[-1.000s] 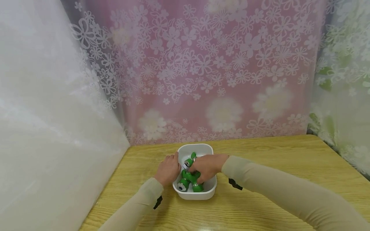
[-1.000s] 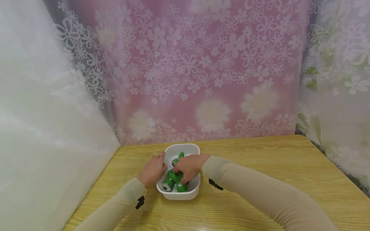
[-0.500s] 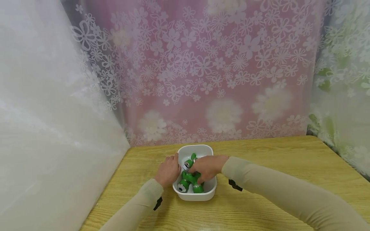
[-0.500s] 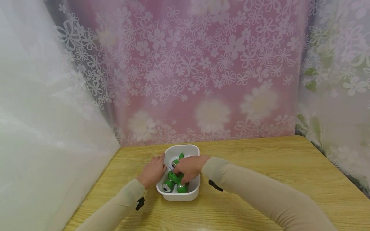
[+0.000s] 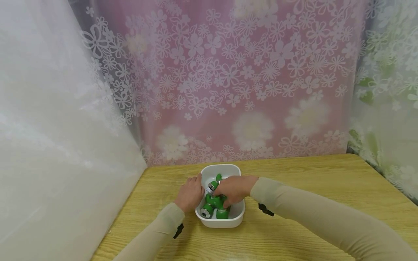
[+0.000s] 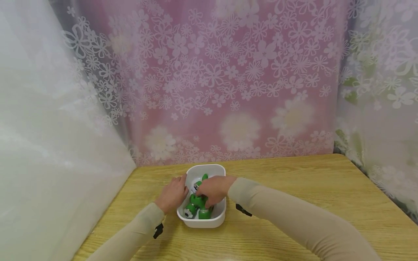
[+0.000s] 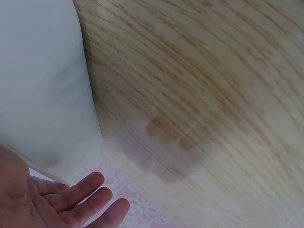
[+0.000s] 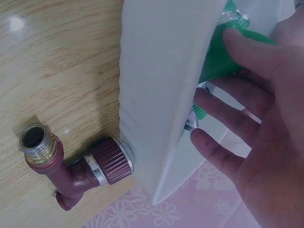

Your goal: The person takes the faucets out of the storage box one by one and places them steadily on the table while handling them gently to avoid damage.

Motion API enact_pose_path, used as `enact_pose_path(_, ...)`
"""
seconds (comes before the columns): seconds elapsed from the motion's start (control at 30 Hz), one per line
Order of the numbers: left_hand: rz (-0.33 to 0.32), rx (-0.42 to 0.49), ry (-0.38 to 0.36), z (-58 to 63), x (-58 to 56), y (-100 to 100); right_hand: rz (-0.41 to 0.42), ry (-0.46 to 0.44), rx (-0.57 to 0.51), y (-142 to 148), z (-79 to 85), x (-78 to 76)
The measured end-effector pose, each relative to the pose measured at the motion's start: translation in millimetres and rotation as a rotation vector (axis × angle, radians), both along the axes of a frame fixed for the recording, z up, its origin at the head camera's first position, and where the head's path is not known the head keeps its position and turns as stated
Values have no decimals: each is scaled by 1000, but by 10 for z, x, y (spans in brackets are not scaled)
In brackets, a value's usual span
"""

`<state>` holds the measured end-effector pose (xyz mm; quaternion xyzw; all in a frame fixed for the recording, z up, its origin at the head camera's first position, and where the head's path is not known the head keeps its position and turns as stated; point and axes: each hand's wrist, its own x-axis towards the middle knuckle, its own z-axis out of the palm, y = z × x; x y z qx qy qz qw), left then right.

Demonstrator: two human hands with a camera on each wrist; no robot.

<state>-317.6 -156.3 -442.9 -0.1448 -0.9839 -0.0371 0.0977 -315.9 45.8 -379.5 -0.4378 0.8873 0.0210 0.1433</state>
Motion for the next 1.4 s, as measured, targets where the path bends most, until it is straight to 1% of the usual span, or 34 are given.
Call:
enact_pose_path(0.17, -7, -10, 6, -3, -11, 8, 18, 22, -12, 23, 0, 3)
enact_pose_path(0.33, -27, -6, 19, -5, -27, 5, 19, 45, -32, 54, 1, 2)
enact_pose_path(0.43, -34, 0, 25, -7, -30, 8, 16, 70, -32, 73, 20, 12)
enact_pose_path(0.57, -27, 2, 15, -19, -36, 14, 6, 93, -18, 90, 69, 33)
enact_pose_path(0.77, -14, 4, -2, -42, -57, 9, -12, 80, -24, 130, 154, 60)
enact_pose_path(1.03, 3, 6, -26, -40, -49, 0, 13, 79, -49, 187, 238, 72)
enact_pose_path(1.2, -1, 5, -15, -53, -49, -2, 16, 85, -47, 210, 302, 106)
enact_pose_path(1.4, -4, 3, -5, -54, -28, -8, -6, 86, -38, 263, 349, 136)
